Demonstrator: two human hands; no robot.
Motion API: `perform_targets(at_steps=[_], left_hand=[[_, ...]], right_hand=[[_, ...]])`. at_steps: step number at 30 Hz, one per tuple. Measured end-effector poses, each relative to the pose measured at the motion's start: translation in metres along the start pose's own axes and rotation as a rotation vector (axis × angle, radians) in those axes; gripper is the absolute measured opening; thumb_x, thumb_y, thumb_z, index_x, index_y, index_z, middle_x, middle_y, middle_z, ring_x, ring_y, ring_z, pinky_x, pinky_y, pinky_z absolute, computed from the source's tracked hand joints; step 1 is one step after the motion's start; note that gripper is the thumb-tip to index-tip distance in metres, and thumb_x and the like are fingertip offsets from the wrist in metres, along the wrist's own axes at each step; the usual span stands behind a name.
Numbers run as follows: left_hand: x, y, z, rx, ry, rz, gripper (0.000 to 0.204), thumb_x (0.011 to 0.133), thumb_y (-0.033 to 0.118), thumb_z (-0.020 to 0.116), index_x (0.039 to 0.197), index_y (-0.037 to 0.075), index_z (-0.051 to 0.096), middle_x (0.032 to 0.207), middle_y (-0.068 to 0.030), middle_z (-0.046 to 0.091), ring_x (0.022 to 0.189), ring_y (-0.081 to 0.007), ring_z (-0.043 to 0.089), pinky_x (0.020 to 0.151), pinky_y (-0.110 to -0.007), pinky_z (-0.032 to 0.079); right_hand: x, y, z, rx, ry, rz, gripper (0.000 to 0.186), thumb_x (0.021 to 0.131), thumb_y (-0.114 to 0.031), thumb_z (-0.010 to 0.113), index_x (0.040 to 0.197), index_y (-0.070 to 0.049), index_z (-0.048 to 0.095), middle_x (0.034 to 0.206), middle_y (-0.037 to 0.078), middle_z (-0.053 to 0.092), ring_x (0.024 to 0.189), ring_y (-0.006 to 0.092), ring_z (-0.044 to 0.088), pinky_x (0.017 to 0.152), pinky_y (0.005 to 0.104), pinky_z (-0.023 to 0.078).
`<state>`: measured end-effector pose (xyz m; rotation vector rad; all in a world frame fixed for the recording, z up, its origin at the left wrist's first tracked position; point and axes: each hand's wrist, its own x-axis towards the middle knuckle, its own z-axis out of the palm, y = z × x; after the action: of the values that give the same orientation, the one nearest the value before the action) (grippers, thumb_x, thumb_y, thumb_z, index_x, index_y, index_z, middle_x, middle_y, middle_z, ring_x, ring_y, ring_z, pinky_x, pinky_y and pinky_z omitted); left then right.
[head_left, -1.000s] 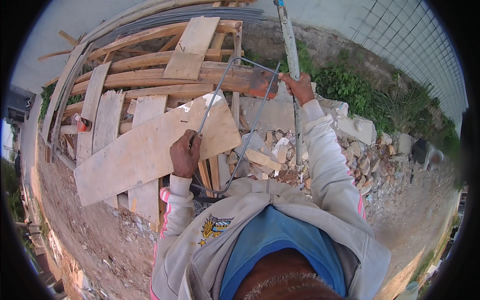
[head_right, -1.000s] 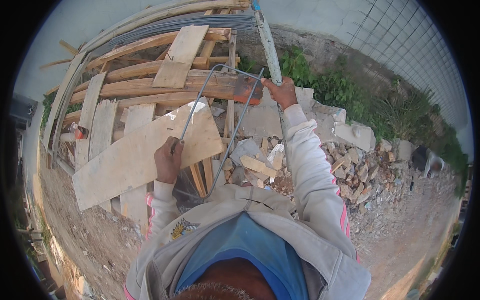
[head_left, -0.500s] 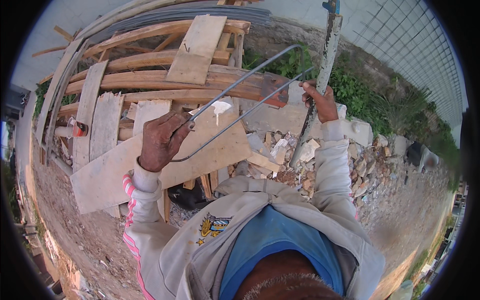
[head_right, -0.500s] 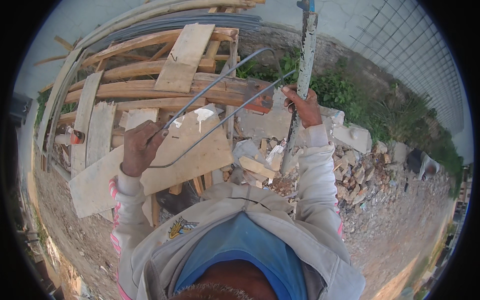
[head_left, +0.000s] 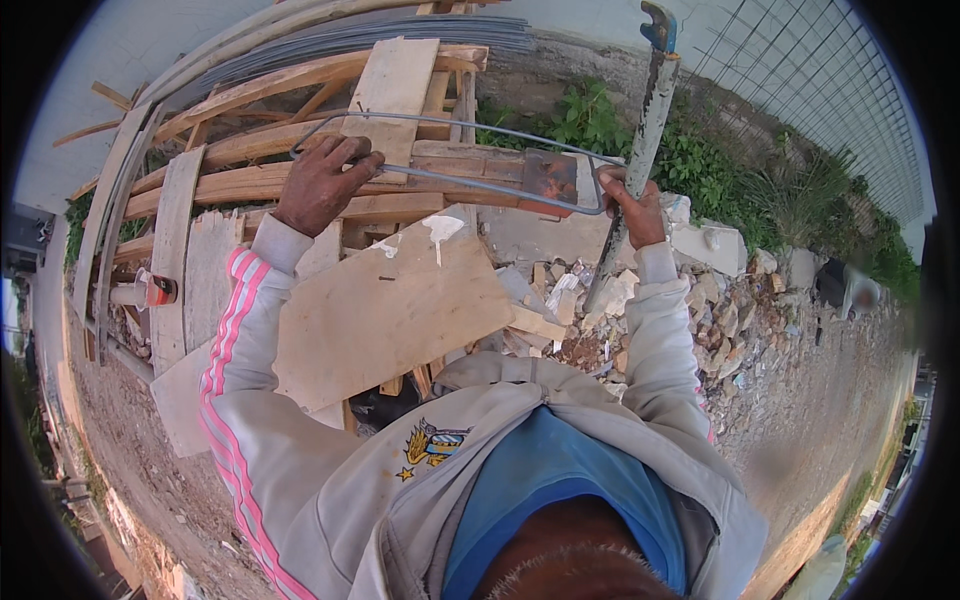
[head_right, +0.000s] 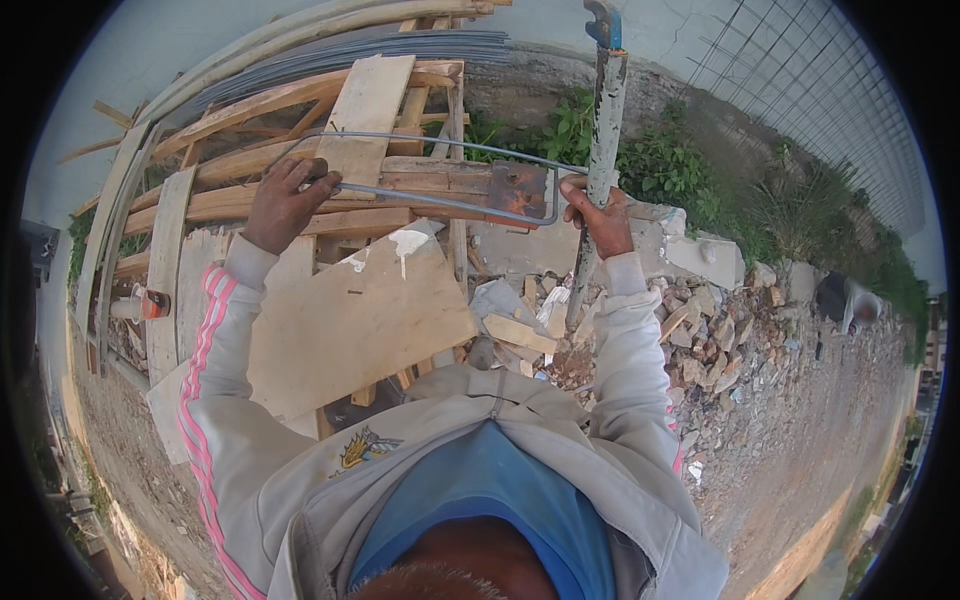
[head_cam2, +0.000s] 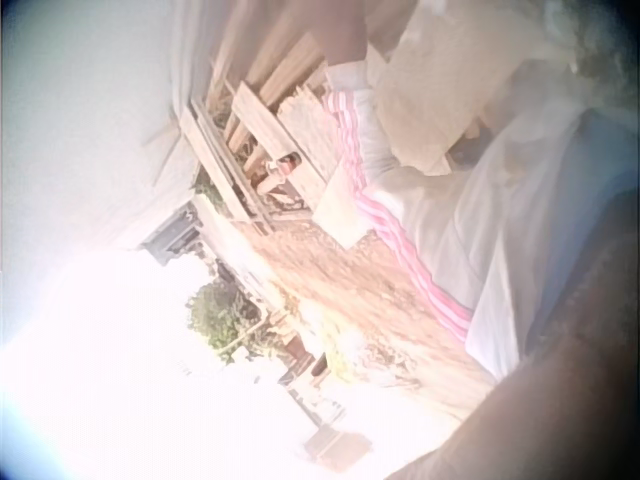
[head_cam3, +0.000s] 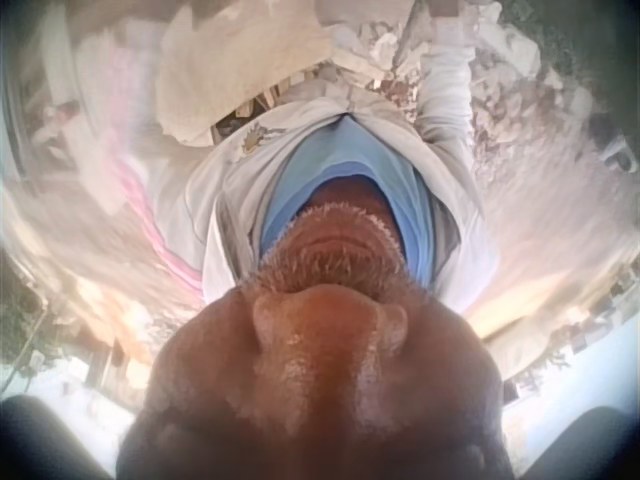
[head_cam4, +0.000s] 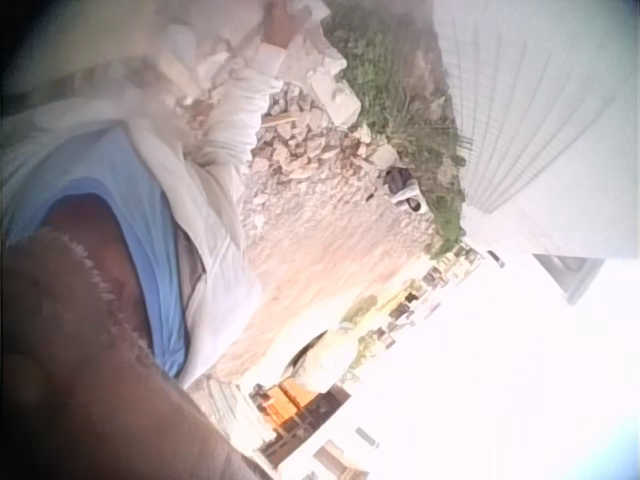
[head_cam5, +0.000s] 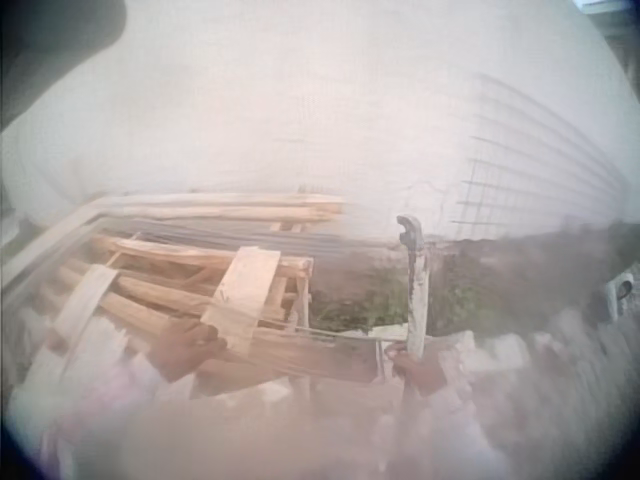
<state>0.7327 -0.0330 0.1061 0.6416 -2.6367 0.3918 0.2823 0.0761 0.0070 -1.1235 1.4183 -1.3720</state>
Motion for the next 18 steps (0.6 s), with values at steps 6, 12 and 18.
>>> perform_targets(at_steps=[6,12,18], left_hand=[[-0.064,0.016,0.063,-0.084,-0.033,-0.159,0.028,0.079,0.016,0.072,0.106,0.012,0.07,0.108,-0.0089,0.061,0.099,-0.0298,0.061,0.083,-0.044,0.051],[-0.077,0.033,0.078,-0.181,-0.036,-0.29,0.024,0.08,0.02,0.076,0.101,0.012,0.071,0.106,-0.0118,0.063,0.095,-0.0339,0.063,0.079,-0.046,0.052],[-0.069,0.038,0.082,-0.241,-0.033,-0.38,0.022,0.076,0.018,0.079,0.093,0.008,0.07,0.102,-0.0099,0.065,0.092,-0.0325,0.064,0.077,-0.043,0.053]], right_hand=[[-0.019,0.029,0.021,-0.011,0.078,0.115,0.024,0.089,-0.023,0.075,0.098,-0.002,0.07,0.072,0.001,0.065,0.056,0.0088,0.058,0.049,0.0243,0.043],[-0.024,0.032,0.03,-0.076,0.175,0.086,0.03,0.089,-0.031,0.076,0.093,-0.003,0.069,0.071,0.002,0.065,0.052,0.0082,0.056,0.046,0.025,0.042],[-0.016,0.027,0.035,-0.209,0.357,0.073,0.032,0.088,-0.032,0.077,0.09,-0.001,0.067,0.064,0.0,0.059,0.05,0.0092,0.054,0.046,0.0265,0.043]])
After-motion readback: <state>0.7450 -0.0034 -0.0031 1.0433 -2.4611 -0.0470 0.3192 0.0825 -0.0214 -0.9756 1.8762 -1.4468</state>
